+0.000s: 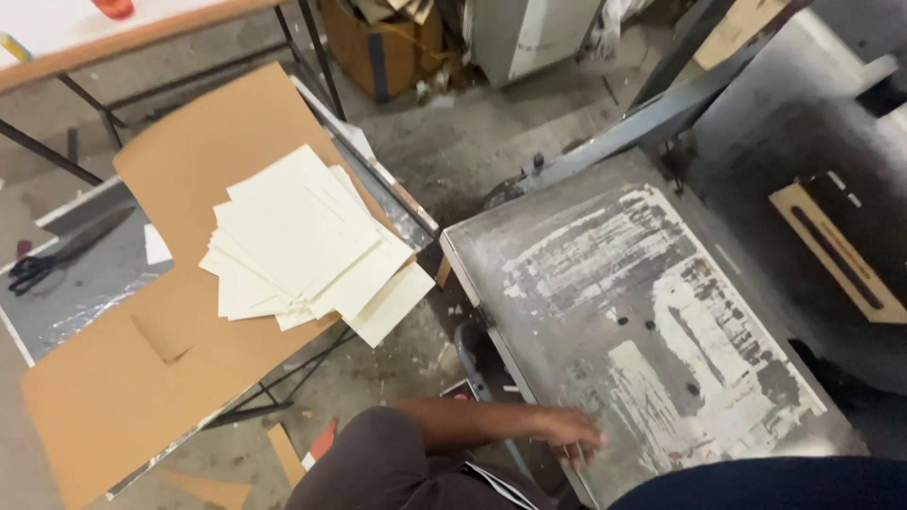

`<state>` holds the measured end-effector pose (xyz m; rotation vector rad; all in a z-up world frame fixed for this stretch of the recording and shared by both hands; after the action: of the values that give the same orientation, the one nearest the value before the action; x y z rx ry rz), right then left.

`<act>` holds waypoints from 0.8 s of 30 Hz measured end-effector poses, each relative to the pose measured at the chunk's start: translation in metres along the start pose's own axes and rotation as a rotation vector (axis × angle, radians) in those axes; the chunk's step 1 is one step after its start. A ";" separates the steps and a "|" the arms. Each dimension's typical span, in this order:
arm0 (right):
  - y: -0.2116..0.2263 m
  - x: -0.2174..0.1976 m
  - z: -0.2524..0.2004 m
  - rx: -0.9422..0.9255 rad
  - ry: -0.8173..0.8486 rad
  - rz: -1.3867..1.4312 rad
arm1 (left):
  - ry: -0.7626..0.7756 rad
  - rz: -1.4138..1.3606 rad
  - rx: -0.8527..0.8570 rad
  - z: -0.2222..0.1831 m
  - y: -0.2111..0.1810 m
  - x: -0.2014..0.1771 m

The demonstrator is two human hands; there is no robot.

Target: Manually sort and arrange stacks of printed paper sheets near an industrial machine.

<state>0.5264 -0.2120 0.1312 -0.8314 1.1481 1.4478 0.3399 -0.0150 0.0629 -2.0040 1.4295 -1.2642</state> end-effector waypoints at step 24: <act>0.168 0.014 -0.046 1.338 -0.251 0.778 | -0.277 -0.571 -0.267 -0.061 0.081 -0.013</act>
<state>0.3557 -0.2476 0.1404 0.7734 1.9188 0.9110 0.2431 -0.0249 0.0310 -2.7740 0.9648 -0.9629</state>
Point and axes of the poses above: each hand's wrist, its own z-axis towards the middle knuckle, its own x-axis out of the palm, y = z × x, the point moved 7 cm from there along z, towards the middle knuckle, and after that the axes turned 9 degrees about -x, right-handed, at the moved point
